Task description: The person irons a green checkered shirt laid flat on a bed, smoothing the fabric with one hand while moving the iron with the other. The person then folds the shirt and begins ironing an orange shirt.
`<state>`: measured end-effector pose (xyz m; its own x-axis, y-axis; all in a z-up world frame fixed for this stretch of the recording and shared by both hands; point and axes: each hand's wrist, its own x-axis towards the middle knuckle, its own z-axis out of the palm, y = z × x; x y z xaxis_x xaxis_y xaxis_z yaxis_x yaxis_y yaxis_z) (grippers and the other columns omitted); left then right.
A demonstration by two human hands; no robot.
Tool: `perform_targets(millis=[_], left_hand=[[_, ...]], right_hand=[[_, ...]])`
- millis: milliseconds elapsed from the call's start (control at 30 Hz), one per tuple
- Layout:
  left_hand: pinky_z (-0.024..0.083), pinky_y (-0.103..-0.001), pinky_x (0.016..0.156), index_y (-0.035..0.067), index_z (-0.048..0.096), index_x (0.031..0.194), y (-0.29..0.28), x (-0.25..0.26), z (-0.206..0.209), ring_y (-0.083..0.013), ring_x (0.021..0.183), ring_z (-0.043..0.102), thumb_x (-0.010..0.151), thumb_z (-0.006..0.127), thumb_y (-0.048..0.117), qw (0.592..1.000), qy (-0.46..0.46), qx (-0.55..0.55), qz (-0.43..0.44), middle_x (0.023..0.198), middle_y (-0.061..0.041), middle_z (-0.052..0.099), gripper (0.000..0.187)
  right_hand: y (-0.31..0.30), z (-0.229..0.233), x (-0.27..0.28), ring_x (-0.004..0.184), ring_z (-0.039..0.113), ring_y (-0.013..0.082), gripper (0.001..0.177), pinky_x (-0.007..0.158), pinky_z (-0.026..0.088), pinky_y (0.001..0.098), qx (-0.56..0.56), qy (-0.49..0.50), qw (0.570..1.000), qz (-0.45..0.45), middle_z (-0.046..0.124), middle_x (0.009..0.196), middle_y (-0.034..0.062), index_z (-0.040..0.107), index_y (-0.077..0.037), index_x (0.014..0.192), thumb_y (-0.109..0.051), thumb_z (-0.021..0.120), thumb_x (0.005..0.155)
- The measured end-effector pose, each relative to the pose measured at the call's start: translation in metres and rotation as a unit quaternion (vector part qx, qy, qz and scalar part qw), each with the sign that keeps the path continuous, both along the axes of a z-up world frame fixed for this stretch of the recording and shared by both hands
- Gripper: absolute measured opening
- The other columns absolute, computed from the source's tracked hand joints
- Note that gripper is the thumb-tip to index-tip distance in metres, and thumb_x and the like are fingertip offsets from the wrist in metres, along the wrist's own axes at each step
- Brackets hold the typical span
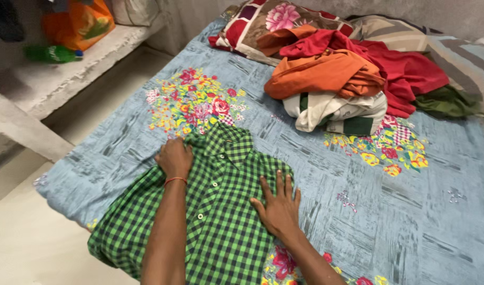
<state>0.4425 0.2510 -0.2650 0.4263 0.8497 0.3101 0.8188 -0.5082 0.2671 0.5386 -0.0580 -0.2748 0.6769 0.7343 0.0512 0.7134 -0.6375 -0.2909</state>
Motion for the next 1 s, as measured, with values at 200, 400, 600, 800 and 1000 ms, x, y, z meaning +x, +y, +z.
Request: perform_targets(millis=[200, 400, 600, 800, 1000], left_hand=[[0.035, -0.063, 0.109, 0.014, 0.063, 0.132, 0.002, 0.019, -0.025, -0.0286, 0.123, 0.059, 0.095, 0.074, 0.029, 0.993, -0.092, 0.075, -0.024, 0.124, -0.009, 0.065, 0.041], [0.024, -0.066, 0.117, 0.016, 0.050, 0.152, -0.052, -0.017, 0.004, -0.0358, 0.150, 0.039, 0.098, 0.065, 0.039, 0.978, -0.039, 0.191, -0.067, 0.155, -0.013, 0.050, 0.061], [0.011, -0.077, 0.109, 0.027, 0.037, 0.158, -0.079, -0.066, 0.005, -0.0480, 0.151, 0.019, 0.091, 0.045, 0.072, 0.988, 0.052, 0.138, -0.043, 0.165, -0.017, 0.032, 0.081], [0.011, -0.079, 0.108, 0.030, 0.029, 0.161, -0.044, -0.086, -0.018, -0.0536, 0.149, 0.016, 0.084, 0.039, 0.086, 0.996, 0.091, -0.006, 0.026, 0.168, -0.014, 0.022, 0.096], [0.012, -0.079, 0.108, 0.028, 0.029, 0.161, -0.045, -0.082, -0.010, -0.0542, 0.149, 0.017, 0.085, 0.040, 0.084, 0.990, 0.136, 0.031, 0.030, 0.168, -0.015, 0.023, 0.096]], right_hand=[[0.001, -0.013, 0.002, 0.155, 0.007, 0.0412, 0.077, 0.116, 0.009, 0.0692, 0.006, 0.008, 1.000, -0.006, 0.012, 0.168, 0.0167, 0.034, -0.032, 0.157, -0.072, 0.044, 0.092], [0.002, 0.002, 0.002, 0.155, 0.004, 0.0432, 0.078, 0.116, 0.007, 0.0706, -0.006, 0.017, 1.000, -0.002, 0.009, 0.169, 0.0184, 0.031, -0.032, 0.159, -0.071, 0.046, 0.093], [-0.012, 0.021, -0.050, 0.152, 0.005, 0.0515, 0.083, 0.112, 0.003, 0.0746, 0.101, -0.124, 0.974, 0.162, 0.009, 0.166, 0.0252, 0.035, -0.028, 0.159, -0.074, 0.051, 0.091], [-0.057, 0.019, -0.095, 0.153, 0.005, 0.0484, 0.086, 0.111, 0.003, 0.0756, 0.023, 0.010, 0.967, 0.254, 0.010, 0.169, 0.0213, 0.038, -0.029, 0.159, -0.081, 0.049, 0.091], [-0.056, 0.010, -0.091, 0.154, 0.008, 0.0479, 0.087, 0.113, 0.007, 0.0757, 0.031, 0.046, 0.968, 0.246, 0.012, 0.170, 0.0213, 0.039, -0.029, 0.161, -0.081, 0.046, 0.092]])
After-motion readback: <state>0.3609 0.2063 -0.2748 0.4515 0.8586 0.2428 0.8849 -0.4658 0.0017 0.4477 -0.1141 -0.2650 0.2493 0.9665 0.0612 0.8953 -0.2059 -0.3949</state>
